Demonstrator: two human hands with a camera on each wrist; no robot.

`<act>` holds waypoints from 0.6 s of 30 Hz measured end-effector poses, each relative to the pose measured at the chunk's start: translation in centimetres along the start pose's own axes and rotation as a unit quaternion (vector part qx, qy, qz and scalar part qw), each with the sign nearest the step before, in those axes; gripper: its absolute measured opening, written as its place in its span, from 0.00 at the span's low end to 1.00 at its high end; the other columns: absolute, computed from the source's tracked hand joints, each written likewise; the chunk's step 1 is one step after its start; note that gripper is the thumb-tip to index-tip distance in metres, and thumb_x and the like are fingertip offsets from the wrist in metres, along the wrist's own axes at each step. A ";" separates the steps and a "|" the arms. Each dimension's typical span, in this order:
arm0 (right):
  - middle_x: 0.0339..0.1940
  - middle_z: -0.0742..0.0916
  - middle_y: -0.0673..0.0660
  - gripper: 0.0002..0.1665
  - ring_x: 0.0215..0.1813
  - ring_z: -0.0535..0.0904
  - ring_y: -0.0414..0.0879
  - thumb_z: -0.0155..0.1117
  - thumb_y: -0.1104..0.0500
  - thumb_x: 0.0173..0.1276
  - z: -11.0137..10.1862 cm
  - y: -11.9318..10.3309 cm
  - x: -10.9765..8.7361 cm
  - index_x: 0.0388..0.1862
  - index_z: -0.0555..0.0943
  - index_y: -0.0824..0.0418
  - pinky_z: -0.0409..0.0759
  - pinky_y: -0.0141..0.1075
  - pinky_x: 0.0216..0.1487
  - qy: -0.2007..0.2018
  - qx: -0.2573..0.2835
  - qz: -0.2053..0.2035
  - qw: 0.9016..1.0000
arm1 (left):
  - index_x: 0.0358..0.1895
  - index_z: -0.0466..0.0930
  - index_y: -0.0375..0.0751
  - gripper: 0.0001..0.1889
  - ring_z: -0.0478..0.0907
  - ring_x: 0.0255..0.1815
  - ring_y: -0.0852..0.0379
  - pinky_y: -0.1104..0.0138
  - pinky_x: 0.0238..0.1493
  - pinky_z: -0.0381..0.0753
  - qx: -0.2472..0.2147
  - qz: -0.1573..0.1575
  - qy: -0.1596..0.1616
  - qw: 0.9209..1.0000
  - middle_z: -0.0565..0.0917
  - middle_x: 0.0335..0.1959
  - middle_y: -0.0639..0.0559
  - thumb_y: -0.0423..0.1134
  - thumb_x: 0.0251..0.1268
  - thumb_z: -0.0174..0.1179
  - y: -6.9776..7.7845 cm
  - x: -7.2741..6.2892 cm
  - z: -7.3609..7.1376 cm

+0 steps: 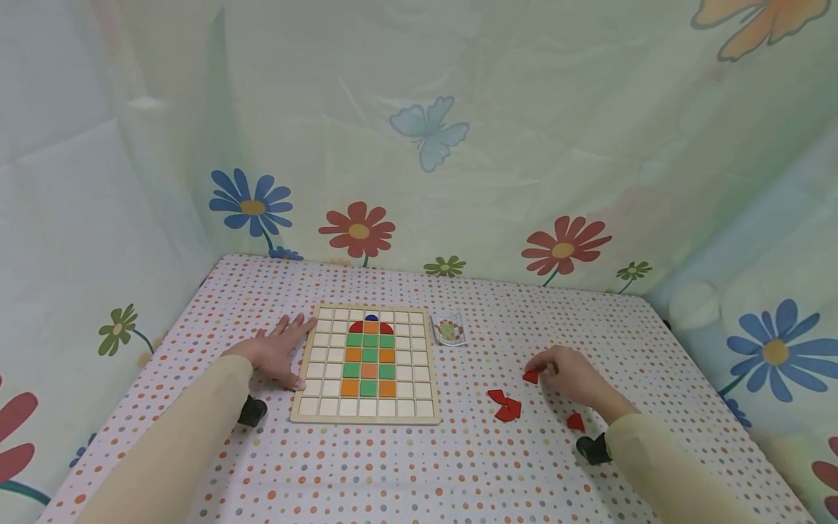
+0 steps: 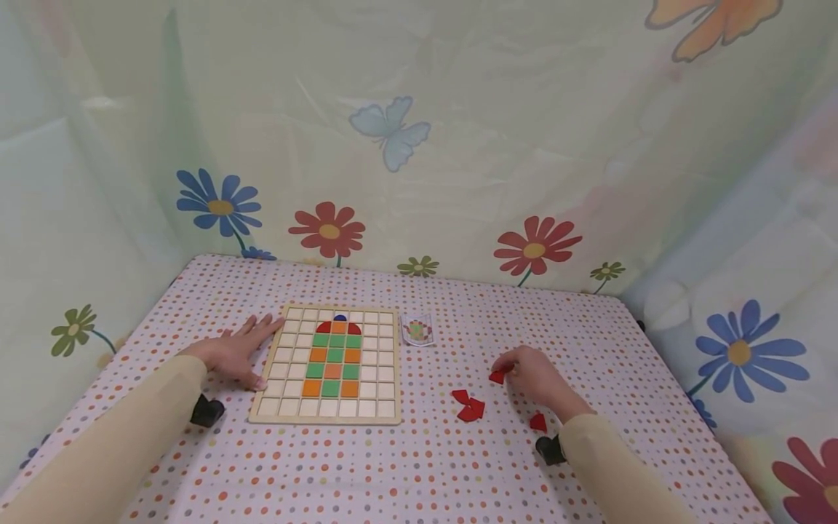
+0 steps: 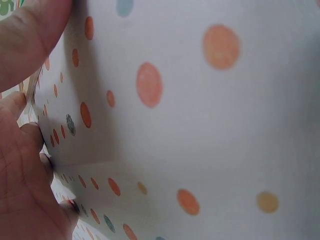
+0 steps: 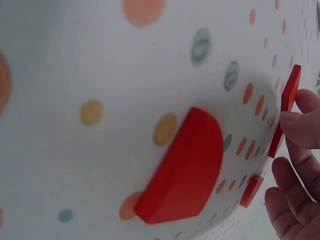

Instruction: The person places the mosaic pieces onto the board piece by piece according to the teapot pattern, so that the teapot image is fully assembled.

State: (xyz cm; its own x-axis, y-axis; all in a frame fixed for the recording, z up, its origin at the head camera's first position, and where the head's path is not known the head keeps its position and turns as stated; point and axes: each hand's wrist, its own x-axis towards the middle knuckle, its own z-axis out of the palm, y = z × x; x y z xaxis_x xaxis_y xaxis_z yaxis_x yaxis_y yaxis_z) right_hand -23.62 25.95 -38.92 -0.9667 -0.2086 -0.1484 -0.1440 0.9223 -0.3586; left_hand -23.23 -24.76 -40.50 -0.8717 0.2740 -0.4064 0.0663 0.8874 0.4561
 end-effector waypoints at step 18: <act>0.39 0.84 0.58 0.07 0.40 0.78 0.48 0.74 0.65 0.62 1.4 -1.0 0.2 0.39 0.87 0.65 0.83 0.44 0.43 0.035 -0.025 -0.008 0.999 | 0.84 0.41 0.42 0.62 0.29 0.84 0.30 0.31 0.79 0.32 0.007 0.006 0.001 1.000 0.37 0.85 0.32 0.42 0.52 0.78 -0.1 0.1 0.0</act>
State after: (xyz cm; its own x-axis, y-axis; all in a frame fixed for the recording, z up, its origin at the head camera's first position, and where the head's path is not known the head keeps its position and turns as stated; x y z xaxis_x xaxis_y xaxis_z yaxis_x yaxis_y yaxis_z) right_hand -23.37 24.52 -39.88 -0.9765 -0.2009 -0.0776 -0.1673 0.9344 -0.3145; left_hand -23.32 -24.77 -40.61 -0.8721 0.2830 -0.3992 0.0830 0.8895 0.4493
